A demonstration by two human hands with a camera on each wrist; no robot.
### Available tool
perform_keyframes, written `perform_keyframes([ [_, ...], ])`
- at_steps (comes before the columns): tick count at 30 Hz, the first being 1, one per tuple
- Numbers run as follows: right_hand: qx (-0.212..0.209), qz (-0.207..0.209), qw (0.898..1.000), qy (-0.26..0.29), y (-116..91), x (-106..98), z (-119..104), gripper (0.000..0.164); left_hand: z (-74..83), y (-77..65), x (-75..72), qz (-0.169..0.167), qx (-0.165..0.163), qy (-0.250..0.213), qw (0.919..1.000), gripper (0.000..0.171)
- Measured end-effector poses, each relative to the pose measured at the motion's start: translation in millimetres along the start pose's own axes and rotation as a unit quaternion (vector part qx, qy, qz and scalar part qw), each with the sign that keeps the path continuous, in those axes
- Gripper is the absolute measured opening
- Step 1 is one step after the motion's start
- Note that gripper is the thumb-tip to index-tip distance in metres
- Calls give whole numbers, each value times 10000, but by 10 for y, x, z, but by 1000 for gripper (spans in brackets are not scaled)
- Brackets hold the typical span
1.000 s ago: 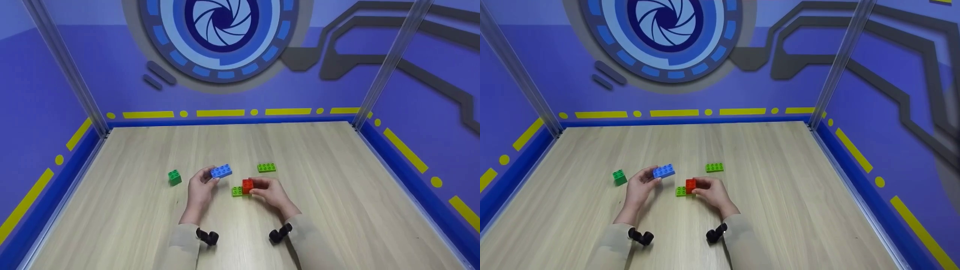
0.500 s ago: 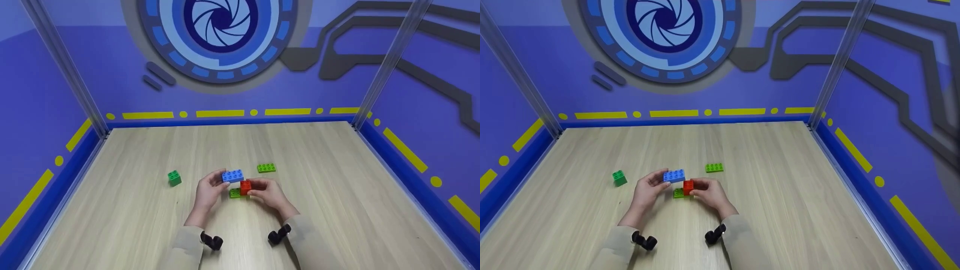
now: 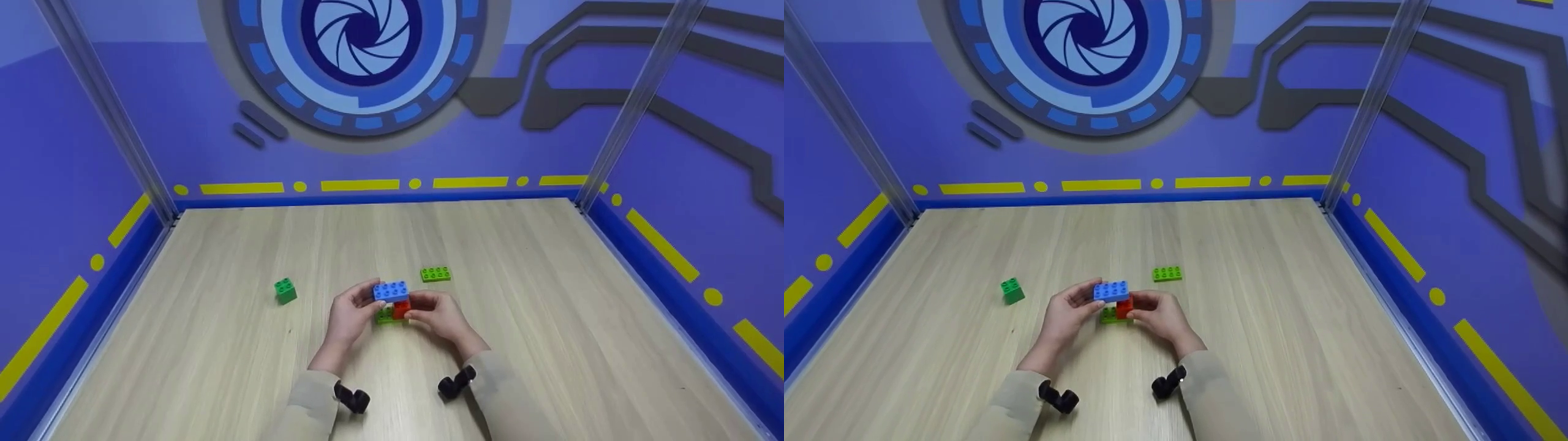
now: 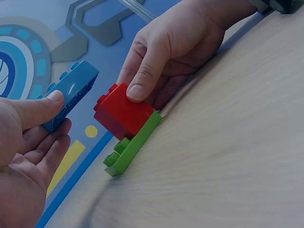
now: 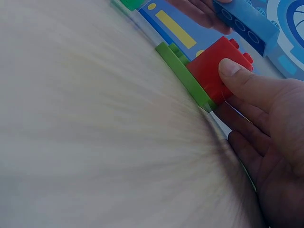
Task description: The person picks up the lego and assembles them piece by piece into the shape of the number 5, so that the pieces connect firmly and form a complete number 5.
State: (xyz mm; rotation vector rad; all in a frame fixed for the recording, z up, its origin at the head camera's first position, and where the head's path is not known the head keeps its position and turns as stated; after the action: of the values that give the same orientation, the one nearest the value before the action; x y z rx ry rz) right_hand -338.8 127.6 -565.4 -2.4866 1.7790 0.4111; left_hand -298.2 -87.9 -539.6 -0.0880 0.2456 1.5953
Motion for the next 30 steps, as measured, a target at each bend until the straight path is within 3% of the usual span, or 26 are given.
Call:
perform_keyframes([
  [13,16,-47,9996,275,-1,19,4,38,-34,-9,53,-181,7,-94,9998,46],
  [24,149,65,9980,609,-3,1,-7,48,-54,-2,59,-237,49,125,9996,45],
  [30,-52,161,9961,864,-4,-6,-26,49,-63,0,60,-245,92,133,9996,45],
])
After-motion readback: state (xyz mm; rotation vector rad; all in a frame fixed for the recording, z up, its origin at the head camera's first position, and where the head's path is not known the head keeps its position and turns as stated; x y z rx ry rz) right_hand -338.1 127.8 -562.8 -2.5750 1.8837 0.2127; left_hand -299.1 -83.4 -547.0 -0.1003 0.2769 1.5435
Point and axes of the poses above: each hand's wrist, its own y-axis towards the middle knuckle, its own x-axis out of the palm, z = x × y, the point moved 2 cm from there along y, towards the middle knuckle, and after that the axes turned 7 degrees about y, right-handed, at the moved point
